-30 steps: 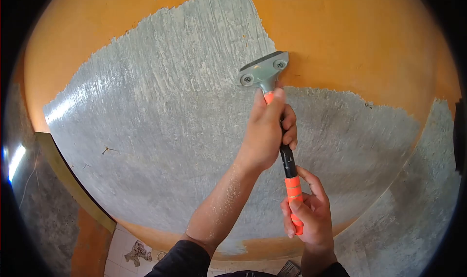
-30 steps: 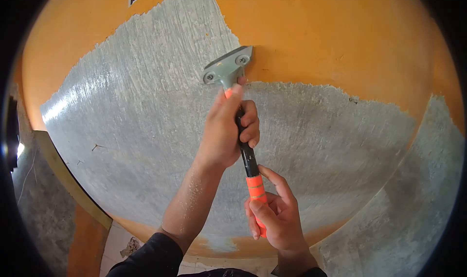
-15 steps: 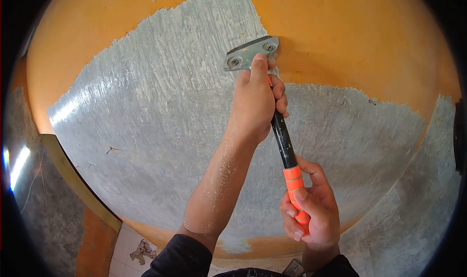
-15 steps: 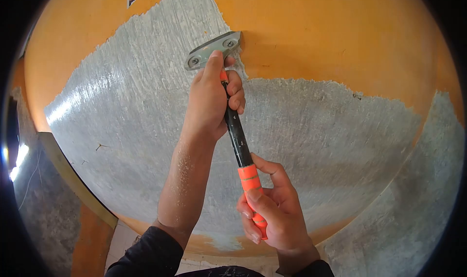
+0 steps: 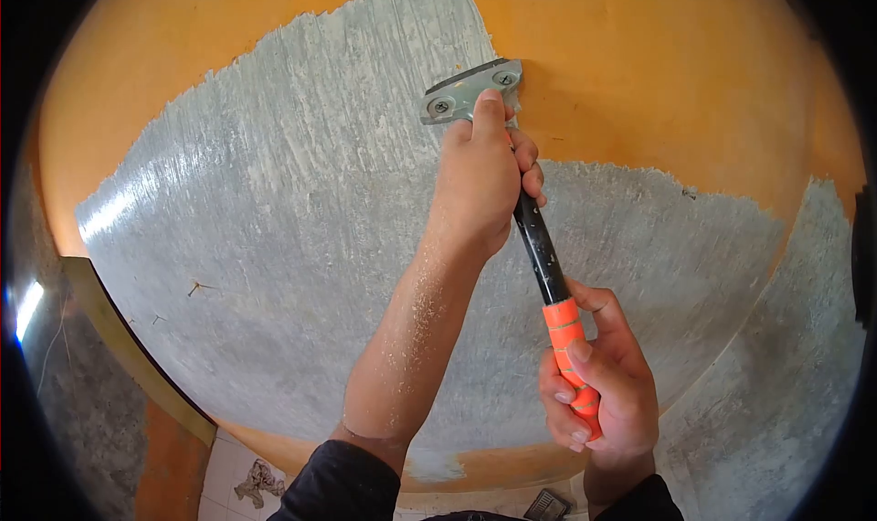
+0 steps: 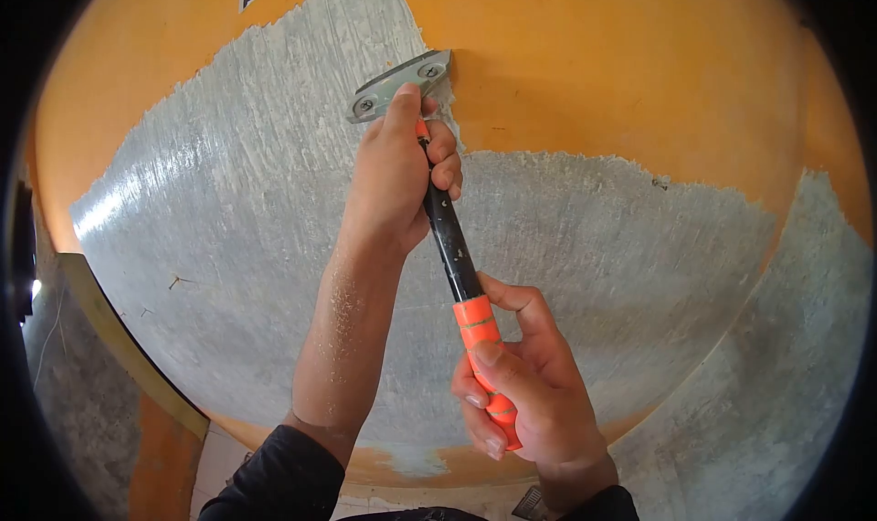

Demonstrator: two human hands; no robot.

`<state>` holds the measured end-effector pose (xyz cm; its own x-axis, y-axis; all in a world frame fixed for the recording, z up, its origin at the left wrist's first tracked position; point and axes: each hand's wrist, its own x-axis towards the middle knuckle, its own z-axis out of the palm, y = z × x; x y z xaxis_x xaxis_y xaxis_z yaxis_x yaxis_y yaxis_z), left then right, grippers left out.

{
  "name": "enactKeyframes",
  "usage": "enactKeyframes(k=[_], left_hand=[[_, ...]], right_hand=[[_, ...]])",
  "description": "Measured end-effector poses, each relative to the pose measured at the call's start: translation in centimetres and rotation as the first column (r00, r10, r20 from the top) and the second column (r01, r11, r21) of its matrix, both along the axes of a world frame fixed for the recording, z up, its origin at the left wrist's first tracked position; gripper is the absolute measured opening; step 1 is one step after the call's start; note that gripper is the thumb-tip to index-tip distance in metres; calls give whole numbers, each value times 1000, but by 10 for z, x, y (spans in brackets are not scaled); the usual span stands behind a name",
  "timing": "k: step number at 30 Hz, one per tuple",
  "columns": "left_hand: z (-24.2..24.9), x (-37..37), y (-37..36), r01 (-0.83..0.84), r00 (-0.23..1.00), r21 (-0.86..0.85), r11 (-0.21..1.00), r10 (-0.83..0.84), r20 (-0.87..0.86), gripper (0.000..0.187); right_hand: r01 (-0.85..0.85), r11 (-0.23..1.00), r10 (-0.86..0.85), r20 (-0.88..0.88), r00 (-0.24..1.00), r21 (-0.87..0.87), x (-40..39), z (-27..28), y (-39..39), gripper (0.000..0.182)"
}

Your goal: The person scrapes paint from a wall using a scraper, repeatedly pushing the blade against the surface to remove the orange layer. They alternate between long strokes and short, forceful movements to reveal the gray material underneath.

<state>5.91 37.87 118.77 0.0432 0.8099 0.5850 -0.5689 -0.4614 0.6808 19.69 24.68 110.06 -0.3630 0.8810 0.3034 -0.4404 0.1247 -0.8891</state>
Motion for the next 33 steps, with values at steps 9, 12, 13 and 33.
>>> enactKeyframes(k=[9, 12, 13, 33], left_hand=[[24, -6, 3, -19, 1000, 43, 999, 19, 11, 29], [29, -9, 5, -22, 1000, 48, 999, 22, -5, 30], [29, -9, 6, -21, 1000, 46, 999, 21, -10, 31], [7, 27, 8, 509, 854, 1, 861, -505, 124, 28]], right_hand=[[-1, 997, 1, 11, 1000, 78, -7, 19, 8, 45], [-12, 996, 13, -12, 1000, 85, -10, 19, 12, 47], [-15, 996, 17, -18, 1000, 85, -10, 18, 15, 47], [-234, 970, 242, -343, 907, 67, 21, -28, 24, 58]])
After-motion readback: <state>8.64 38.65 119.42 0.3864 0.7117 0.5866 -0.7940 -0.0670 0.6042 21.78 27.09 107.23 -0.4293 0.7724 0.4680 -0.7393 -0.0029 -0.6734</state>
